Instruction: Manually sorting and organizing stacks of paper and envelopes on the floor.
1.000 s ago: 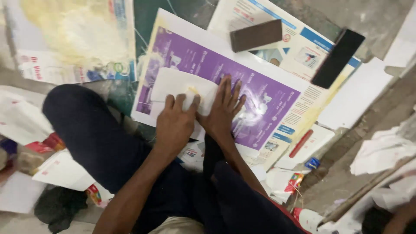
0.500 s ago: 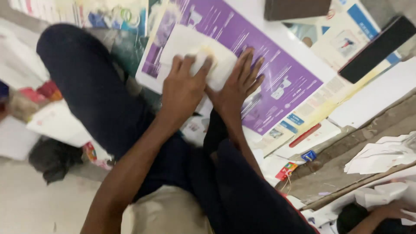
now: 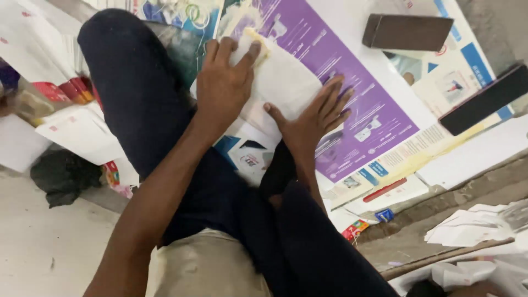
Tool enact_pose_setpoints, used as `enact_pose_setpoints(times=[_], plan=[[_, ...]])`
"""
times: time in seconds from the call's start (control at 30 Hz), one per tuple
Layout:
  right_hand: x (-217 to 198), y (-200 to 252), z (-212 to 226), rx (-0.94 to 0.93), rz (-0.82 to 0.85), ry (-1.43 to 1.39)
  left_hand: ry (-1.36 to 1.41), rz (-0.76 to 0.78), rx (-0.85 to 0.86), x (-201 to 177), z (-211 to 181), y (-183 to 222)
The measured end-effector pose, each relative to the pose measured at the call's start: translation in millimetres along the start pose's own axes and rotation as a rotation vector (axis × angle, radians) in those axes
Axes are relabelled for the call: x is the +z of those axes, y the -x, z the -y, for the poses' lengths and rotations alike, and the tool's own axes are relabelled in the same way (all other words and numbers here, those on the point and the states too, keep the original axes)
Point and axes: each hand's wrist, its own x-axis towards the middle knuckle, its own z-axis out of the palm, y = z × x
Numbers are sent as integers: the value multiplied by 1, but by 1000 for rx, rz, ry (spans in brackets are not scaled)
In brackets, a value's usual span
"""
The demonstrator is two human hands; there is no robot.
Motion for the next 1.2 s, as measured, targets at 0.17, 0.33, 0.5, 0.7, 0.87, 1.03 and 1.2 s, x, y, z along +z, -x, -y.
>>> enact_pose_setpoints(times=[0.17,0.33,0.5,0.7,0.87,1.03,1.2], plan=[[4,-15,-3,16,-11,5,-138,-69,159,12,24,-41],[14,-7,-10,19,-78,37,-29,-94,198,25,-52,-5],[5,-16,8,43,-11,1,-77,-181,161,56,7,10],[4,-10,1,-15,-31,-47,-346,-234,202,-1,21,-18],[30,6,-33,-16,-80,83,-63,-92,234,53,-59,20],[10,-6,-11,32,-59,-33,-75,-159,128,43,21,16],[5,-9,-6,38,-31,-36,-266,-163,235,13,44,-10]])
